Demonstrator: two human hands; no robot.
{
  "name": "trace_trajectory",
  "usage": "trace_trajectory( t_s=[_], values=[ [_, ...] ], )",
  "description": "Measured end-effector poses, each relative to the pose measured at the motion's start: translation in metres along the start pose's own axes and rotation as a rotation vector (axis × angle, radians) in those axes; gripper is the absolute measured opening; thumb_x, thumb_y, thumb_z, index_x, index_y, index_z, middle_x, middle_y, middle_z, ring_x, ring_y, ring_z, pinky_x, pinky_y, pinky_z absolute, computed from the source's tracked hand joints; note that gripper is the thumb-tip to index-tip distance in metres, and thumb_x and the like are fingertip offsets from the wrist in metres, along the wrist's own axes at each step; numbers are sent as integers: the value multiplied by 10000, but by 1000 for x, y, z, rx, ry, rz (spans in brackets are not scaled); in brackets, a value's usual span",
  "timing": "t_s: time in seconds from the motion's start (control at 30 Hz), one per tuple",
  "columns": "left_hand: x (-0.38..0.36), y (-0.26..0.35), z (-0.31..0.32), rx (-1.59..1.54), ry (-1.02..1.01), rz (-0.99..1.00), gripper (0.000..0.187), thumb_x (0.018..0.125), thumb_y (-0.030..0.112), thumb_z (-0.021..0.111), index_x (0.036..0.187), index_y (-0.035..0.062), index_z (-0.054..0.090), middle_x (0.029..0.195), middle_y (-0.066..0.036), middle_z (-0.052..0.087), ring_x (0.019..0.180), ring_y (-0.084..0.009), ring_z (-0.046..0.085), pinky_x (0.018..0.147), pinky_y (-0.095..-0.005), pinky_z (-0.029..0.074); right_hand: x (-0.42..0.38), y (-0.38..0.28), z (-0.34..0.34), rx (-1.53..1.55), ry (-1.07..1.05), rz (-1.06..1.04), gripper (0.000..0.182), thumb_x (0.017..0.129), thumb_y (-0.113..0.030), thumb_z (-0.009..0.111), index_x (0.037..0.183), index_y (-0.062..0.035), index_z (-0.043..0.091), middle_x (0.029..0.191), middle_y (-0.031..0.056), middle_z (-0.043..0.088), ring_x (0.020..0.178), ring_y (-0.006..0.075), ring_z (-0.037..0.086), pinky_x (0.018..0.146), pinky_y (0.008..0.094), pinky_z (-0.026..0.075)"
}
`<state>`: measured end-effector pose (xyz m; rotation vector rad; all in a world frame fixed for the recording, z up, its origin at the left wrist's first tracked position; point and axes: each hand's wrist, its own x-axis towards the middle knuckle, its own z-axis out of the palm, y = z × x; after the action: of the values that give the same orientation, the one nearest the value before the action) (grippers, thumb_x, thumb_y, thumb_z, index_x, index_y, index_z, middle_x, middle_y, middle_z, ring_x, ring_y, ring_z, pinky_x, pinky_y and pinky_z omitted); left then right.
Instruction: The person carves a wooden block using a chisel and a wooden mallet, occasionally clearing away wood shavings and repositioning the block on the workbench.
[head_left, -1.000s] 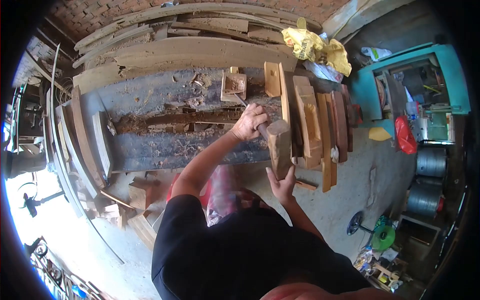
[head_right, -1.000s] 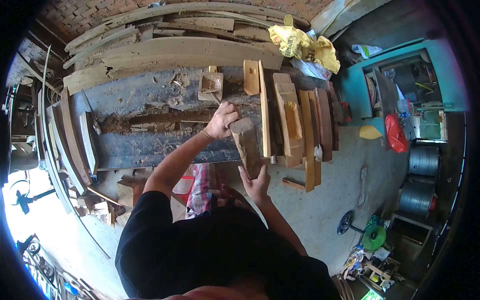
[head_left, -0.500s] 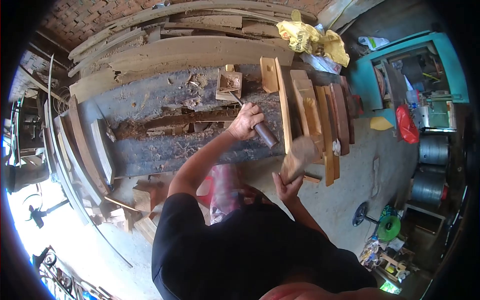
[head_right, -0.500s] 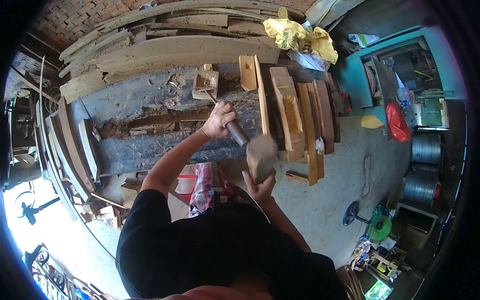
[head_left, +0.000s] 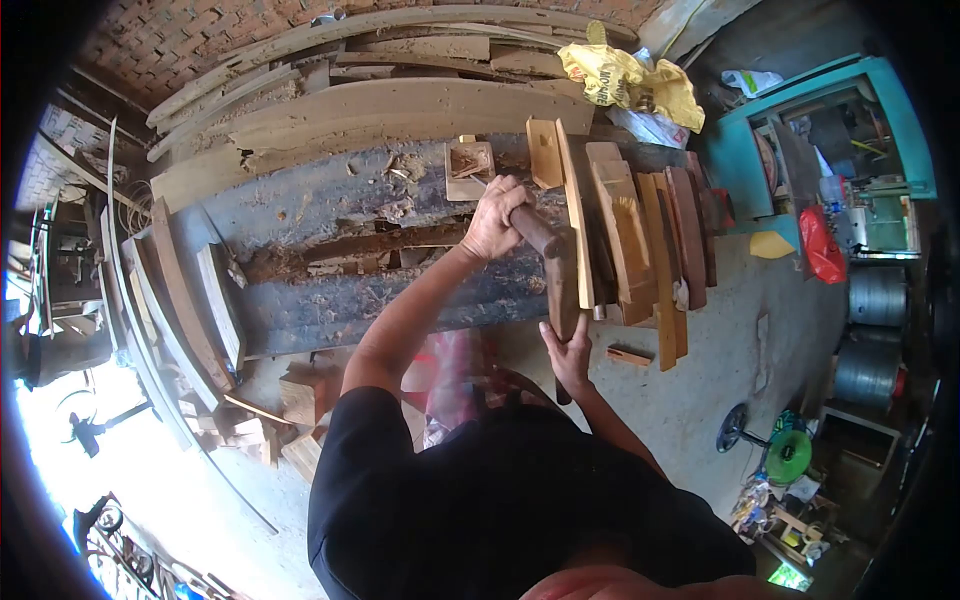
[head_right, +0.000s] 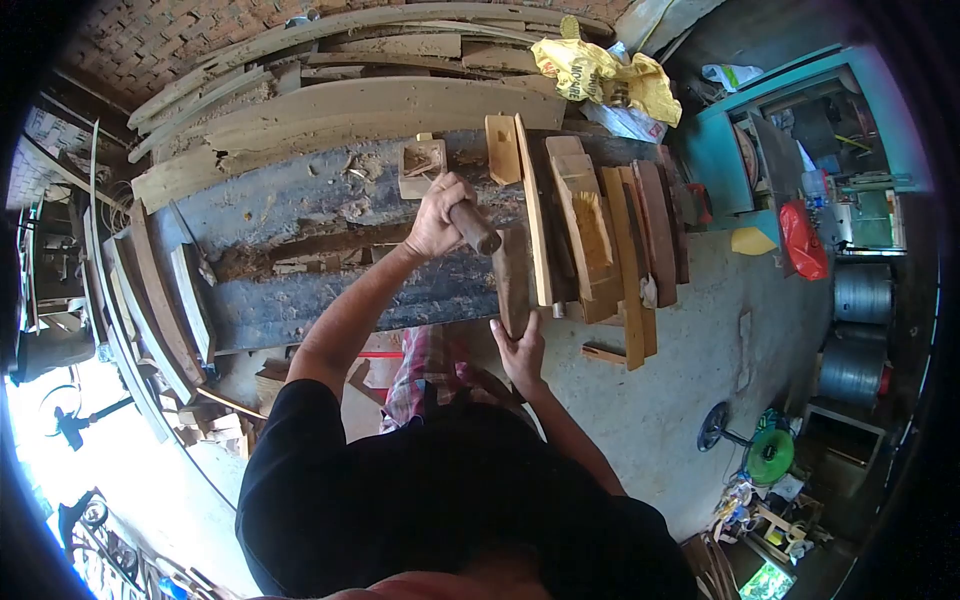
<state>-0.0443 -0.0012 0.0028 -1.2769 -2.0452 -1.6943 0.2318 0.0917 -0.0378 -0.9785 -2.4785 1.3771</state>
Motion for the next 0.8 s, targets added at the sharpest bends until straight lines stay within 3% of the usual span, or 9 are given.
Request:
trace_trajectory(
  t_s=[0.1,0.13,0.23,0.37,0.5,0.53,0.6,0.67,0.8],
  values=[
    [8,-6,-1,-48,37,-75,253,661,124,755,828,91,568,807,-99,548,823,-323,535,776,-392,427,16,0,17,-169,-34,-97,607,855,-308,735,1261,1,406,900,213,644,774,292,664,642,410,509],
    [7,-4,-2,-52,38,-99,248,671,131,758,827,96,569,806,-95,553,831,-316,538,777,-401,427,24,-2,25,-107,-46,-69,651,843,-354,734,1295,-27,399,965,242,653,874,397,657,751,456,499],
    [-3,0,7,-30,35,-38,249,673,142,764,822,103,569,816,-93,558,842,-309,541,776,-414,425,48,-23,42,-96,5,-106,691,851,-424,703,1312,-29,372,901,279,650,841,466,647,681,509,501],
    [-23,0,16,-47,-10,-23,258,704,144,778,846,119,564,844,-64,549,832,-277,543,759,-391,411,100,-40,58,41,16,-383,610,866,-403,669,1259,-38,380,891,245,656,795,447,653,654,489,514],
    [-30,1,15,-36,-62,-46,274,700,165,791,862,118,575,865,-68,546,843,-281,537,755,-390,405,157,-7,94,-195,-16,-244,588,853,-405,674,1226,-52,388,877,231,659,756,419,662,630,477,514],
    [-30,1,14,-47,-66,-42,282,696,172,795,866,117,576,878,-71,544,853,-284,535,758,-390,404,177,25,112,37,-54,-167,599,843,-413,684,1219,-50,390,855,231,656,749,413,665,618,475,509],
    [-33,3,13,-75,-58,-49,284,657,172,781,847,107,580,911,-83,549,880,-317,517,787,-421,409,189,12,113,267,-85,-79,611,832,-421,694,1211,-48,393,833,231,654,741,406,668,606,472,504],
    [-38,-1,13,-93,-57,-29,299,663,176,796,862,112,581,921,-75,548,879,-307,523,777,-413,409,188,-85,87,102,-33,-21,635,816,-419,719,1200,-29,397,776,230,640,724,395,665,597,468,494],
    [-39,-5,13,-144,-62,-22,319,653,171,817,877,122,595,929,-60,549,889,-297,529,769,-410,410,222,-83,97,-3,-86,-128,689,782,-434,761,1182,6,413,739,224,626,652,405,628,570,457,478]
  ],
)
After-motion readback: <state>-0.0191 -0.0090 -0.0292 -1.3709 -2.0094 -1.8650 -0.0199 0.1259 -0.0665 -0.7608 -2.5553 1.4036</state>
